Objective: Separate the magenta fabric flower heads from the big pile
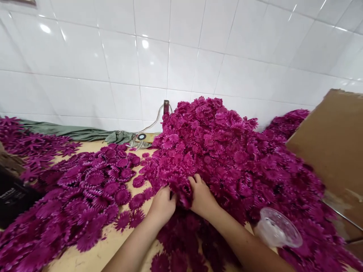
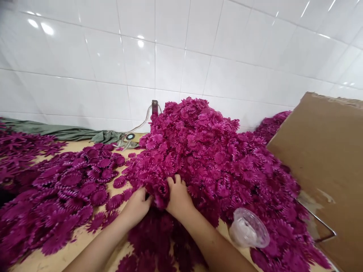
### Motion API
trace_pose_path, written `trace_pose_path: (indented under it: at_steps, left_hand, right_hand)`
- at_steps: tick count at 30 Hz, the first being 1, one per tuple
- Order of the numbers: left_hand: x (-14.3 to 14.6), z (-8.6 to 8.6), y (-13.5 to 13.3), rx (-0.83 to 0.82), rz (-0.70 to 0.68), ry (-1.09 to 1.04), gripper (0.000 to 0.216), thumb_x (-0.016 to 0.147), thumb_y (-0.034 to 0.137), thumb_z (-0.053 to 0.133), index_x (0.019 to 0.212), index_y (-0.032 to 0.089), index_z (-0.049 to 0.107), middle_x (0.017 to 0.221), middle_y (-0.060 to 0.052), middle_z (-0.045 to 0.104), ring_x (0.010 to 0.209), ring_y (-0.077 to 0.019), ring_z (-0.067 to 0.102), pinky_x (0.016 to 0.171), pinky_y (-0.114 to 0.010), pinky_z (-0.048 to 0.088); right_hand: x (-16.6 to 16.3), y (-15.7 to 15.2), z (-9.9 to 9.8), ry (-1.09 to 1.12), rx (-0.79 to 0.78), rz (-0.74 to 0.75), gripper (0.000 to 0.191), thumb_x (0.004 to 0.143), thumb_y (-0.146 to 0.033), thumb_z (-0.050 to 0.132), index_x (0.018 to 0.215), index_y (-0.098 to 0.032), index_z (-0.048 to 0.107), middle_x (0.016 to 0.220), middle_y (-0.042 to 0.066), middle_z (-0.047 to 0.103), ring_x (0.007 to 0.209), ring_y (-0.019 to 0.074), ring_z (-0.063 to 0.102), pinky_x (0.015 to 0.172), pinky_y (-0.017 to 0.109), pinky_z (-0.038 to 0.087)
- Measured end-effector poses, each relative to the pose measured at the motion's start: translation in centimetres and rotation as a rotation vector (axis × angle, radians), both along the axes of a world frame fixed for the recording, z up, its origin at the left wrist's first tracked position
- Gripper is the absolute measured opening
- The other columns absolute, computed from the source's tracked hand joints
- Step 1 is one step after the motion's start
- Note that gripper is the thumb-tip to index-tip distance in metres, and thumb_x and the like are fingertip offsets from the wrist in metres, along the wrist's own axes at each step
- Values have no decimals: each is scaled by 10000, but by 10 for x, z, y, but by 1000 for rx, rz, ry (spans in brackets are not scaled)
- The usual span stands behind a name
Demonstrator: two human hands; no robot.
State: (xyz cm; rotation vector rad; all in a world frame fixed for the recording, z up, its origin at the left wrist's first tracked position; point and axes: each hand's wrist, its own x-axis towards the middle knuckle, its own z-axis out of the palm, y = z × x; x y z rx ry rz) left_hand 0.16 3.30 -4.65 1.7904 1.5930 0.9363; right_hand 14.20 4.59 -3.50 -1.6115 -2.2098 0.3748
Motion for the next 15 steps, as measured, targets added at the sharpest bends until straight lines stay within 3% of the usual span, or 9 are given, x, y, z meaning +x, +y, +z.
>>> trace_pose_path:
  at_steps: [5, 9, 12, 15]
  left_hand:
    - [-17, -10, 5, 44, 72, -154, 187, 755, 268, 450, 786, 152, 593, 843, -109, 655, 831, -237, 592, 784, -372, 430]
    - [-39, -18, 13, 69, 205, -180, 231, 731, 348, 457, 752, 154, 580, 834, -112, 641, 844, -250, 584, 816, -404, 421]
    - [-51, -20, 18, 117, 244, -178, 276, 716, 335, 463, 870, 141, 584, 989, -136, 627, 976, -256, 552, 910, -401, 363]
    - [-55, -21, 18, 81, 274, -136, 264, 709, 332, 468, 865, 149, 579, 945, -123, 646, 913, -258, 585, 851, -383, 408]
  right_hand:
    - [11, 11, -3, 252, 41, 47, 286, 583, -31, 536, 832, -167, 569, 878, 56, 545, 807, 185, 550, 734, 300, 442]
    - [20, 21, -1, 568, -4, 100, 227, 607, -112, 562, 828, -161, 585, 777, 25, 616, 778, 175, 575, 738, 303, 463]
    - [29, 30, 9, 674, -28, 86, 161, 602, -183, 588, 762, -170, 585, 691, 6, 637, 702, 171, 586, 717, 325, 483]
    - [41, 38, 31, 672, 47, 43, 128, 589, -227, 611, 710, -189, 593, 679, 7, 657, 708, 182, 590, 746, 354, 484]
